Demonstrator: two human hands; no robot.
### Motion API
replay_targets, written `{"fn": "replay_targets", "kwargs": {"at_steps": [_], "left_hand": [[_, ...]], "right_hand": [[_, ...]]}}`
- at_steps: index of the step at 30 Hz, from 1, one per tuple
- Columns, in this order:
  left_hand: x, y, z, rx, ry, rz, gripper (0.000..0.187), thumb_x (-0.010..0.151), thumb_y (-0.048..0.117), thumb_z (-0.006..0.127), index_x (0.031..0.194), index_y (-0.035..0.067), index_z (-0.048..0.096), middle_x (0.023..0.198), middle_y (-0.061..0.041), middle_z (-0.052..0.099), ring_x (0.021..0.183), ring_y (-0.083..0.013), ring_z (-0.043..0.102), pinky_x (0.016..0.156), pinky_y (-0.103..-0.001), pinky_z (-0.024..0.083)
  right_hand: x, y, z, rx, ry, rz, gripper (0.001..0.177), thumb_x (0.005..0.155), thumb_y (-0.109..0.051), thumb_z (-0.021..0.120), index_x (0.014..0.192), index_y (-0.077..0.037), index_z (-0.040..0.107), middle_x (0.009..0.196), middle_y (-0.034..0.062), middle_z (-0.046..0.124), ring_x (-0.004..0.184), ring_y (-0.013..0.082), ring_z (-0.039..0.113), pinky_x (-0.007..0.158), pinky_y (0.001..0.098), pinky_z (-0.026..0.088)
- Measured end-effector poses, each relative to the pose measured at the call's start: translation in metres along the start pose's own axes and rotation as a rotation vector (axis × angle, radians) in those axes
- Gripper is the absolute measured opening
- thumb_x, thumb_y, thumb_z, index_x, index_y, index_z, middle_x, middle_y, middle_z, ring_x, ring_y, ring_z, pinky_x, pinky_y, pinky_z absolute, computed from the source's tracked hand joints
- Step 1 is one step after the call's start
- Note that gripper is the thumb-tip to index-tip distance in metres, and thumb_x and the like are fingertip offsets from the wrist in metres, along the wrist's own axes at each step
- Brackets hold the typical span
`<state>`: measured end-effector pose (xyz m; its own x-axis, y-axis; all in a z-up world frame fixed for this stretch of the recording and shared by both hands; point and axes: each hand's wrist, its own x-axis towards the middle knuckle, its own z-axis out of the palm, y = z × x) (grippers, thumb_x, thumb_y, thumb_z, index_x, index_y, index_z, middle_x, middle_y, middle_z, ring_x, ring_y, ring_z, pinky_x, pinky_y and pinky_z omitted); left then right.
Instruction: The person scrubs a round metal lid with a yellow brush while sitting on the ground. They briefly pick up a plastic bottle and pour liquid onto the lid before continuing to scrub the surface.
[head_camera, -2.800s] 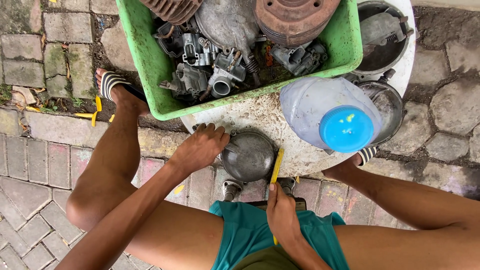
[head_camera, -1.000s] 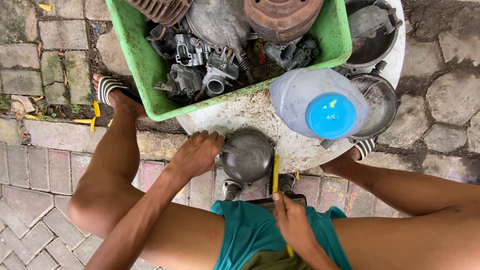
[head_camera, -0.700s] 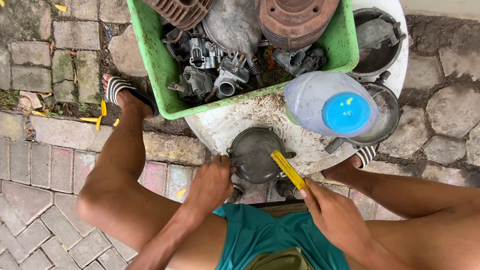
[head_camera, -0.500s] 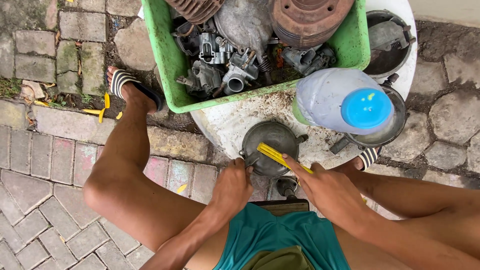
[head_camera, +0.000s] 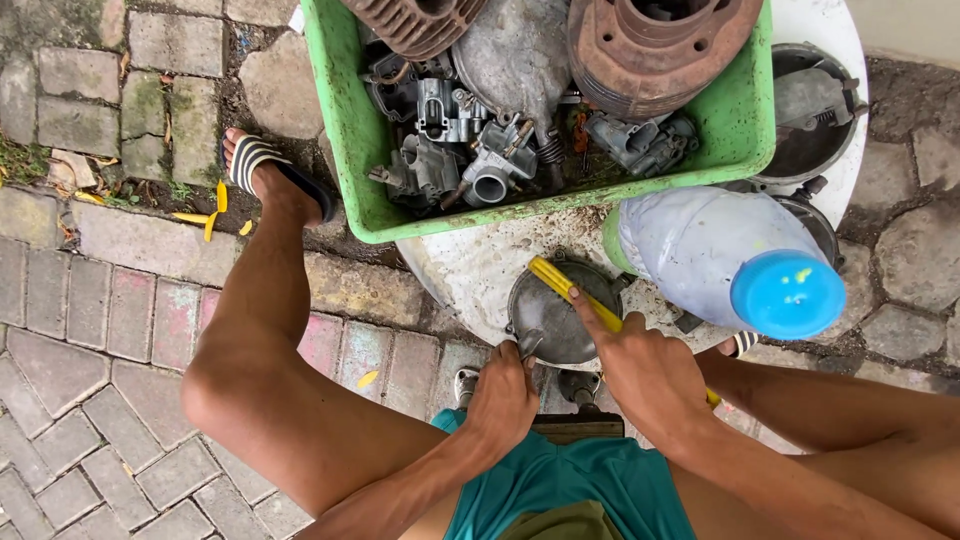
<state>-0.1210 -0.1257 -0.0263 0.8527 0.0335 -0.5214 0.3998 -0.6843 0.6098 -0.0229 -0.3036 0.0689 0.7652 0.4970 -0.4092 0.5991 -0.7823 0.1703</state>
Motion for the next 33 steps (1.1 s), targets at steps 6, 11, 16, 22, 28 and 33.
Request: {"fn": "replay_targets", "kwargs": {"at_steps": [6,11,16,22,28,33], "left_hand": [[0.001,-0.002,0.006,0.012,-0.005,-0.022,0.009,0.102,0.010,0.053,0.099,0.003,0.048,0.088,-0.022,0.059,0.069,-0.0417,0.063,0.052,-0.054,0.050],[0.000,0.002,0.001,0.028,-0.046,-0.036,0.009,0.103,0.009,0.052,0.096,0.005,0.047,0.087,-0.020,0.058,0.069,-0.0385,0.062,0.051,-0.049,0.050],[0.001,-0.001,0.003,0.010,-0.044,-0.044,0.005,0.098,0.002,0.050,0.103,0.001,0.050,0.088,-0.023,0.056,0.069,-0.0434,0.059,0.051,-0.053,0.048],[0.001,0.001,0.002,0.016,-0.013,0.005,0.010,0.102,0.009,0.053,0.095,0.004,0.048,0.085,-0.022,0.058,0.065,-0.0423,0.062,0.049,-0.052,0.047],[0.001,0.001,0.001,-0.008,-0.018,0.017,0.007,0.103,0.005,0.053,0.097,0.002,0.051,0.075,-0.016,0.057,0.054,-0.0313,0.059,0.041,-0.043,0.048],[0.001,-0.006,0.004,-0.057,0.036,0.061,0.005,0.101,0.004,0.052,0.097,0.001,0.052,0.073,-0.018,0.056,0.052,-0.0316,0.054,0.043,-0.046,0.042]], "right_hand": [[-0.002,-0.013,-0.020,0.289,-0.246,-0.176,0.076,0.098,-0.006,0.054,0.164,-0.026,0.022,0.083,0.0146,0.069,0.045,0.0162,0.065,0.035,0.0328,0.053],[0.005,-0.008,-0.011,0.116,-0.113,-0.054,0.080,0.093,-0.006,0.057,0.164,-0.026,0.026,0.068,0.0067,0.064,0.034,0.0112,0.050,0.029,0.0283,0.041],[-0.001,-0.017,-0.006,0.208,-0.114,-0.249,0.080,0.090,-0.002,0.056,0.162,-0.024,0.031,0.072,0.0104,0.066,0.041,0.0165,0.061,0.034,0.0345,0.046],[0.001,-0.012,0.003,0.050,-0.108,-0.041,0.086,0.091,-0.003,0.058,0.166,-0.026,0.022,0.065,0.0046,0.059,0.033,0.0078,0.044,0.027,0.0246,0.039],[0.000,-0.003,-0.009,0.328,-0.144,-0.088,0.072,0.097,-0.007,0.056,0.161,-0.029,0.030,0.073,0.0120,0.071,0.034,0.0129,0.058,0.024,0.0288,0.047],[-0.019,-0.026,0.017,0.198,-0.144,-0.136,0.084,0.094,0.000,0.054,0.165,-0.024,0.017,0.078,0.0110,0.068,0.039,0.0100,0.052,0.031,0.0285,0.044]]}}
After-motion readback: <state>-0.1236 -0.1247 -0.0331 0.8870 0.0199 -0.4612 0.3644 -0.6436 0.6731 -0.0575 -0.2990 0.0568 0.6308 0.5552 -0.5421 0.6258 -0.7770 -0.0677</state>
